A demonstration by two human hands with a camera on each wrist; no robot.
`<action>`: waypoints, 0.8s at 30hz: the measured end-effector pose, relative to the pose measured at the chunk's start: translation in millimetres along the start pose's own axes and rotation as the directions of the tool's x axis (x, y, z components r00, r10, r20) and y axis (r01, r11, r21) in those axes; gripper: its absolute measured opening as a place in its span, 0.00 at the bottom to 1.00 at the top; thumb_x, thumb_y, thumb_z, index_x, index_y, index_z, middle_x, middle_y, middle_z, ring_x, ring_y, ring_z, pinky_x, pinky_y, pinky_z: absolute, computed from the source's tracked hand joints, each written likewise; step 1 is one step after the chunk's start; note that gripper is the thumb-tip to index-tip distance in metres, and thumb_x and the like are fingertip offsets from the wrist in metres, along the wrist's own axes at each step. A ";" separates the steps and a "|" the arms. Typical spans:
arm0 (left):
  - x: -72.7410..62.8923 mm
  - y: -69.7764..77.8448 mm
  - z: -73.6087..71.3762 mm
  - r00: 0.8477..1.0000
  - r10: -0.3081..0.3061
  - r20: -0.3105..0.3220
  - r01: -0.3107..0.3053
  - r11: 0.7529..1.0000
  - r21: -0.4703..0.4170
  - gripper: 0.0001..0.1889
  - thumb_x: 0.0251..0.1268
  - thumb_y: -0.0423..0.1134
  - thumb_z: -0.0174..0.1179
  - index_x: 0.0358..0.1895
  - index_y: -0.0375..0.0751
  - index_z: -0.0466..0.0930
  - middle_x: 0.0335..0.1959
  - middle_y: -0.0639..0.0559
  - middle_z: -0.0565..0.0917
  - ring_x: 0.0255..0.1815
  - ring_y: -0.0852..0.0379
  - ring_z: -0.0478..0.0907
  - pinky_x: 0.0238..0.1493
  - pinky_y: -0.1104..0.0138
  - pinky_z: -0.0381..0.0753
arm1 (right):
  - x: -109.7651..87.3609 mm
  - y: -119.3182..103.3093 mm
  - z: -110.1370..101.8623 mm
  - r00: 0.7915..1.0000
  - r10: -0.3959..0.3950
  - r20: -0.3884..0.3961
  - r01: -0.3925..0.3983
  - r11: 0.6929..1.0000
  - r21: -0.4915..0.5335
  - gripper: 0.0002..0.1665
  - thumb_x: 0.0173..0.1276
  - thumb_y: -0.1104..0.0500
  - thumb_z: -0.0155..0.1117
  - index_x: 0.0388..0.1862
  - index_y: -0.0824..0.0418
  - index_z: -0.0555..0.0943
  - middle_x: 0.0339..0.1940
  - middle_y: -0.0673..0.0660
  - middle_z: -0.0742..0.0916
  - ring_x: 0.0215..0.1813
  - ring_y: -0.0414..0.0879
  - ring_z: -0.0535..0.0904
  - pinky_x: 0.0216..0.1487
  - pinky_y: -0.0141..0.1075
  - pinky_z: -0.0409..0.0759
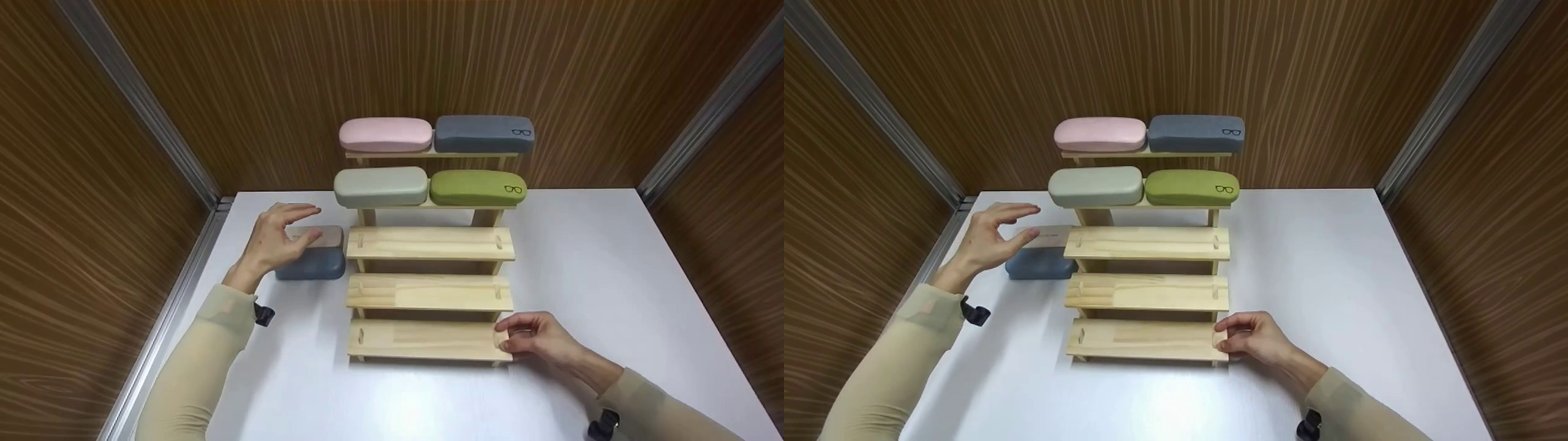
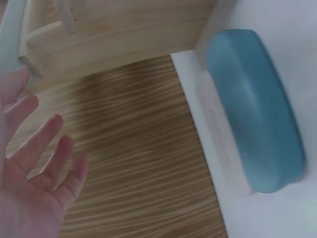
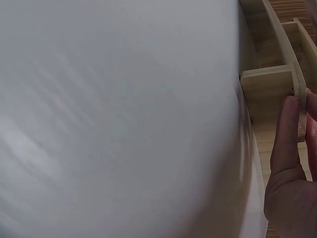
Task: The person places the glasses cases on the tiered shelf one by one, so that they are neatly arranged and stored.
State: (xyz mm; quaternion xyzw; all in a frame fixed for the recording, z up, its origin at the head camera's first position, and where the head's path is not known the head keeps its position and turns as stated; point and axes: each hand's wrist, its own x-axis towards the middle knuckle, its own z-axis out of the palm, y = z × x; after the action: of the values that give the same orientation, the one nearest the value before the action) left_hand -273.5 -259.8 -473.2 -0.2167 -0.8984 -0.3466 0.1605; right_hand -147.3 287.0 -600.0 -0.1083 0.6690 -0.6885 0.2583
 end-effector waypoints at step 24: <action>-47.9 -63.2 52.1 0.964 -0.222 0.149 0.211 0.974 0.084 0.26 0.65 0.43 0.78 0.64 0.37 0.91 0.70 0.37 0.88 0.73 0.35 0.82 0.79 0.38 0.77 | -0.3 -0.9 0.8 1.000 0.006 -0.018 -0.006 1.000 -0.013 0.19 0.68 0.75 0.75 0.56 0.67 0.91 0.32 0.42 0.89 0.38 0.33 0.91 0.44 0.31 0.95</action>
State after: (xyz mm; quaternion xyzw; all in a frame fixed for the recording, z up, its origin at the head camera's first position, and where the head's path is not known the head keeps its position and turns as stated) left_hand -271.4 -279.2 -566.1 -0.1383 -0.9377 -0.3137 0.0573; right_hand -146.9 286.4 -599.1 -0.1019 0.6762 -0.6842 0.2535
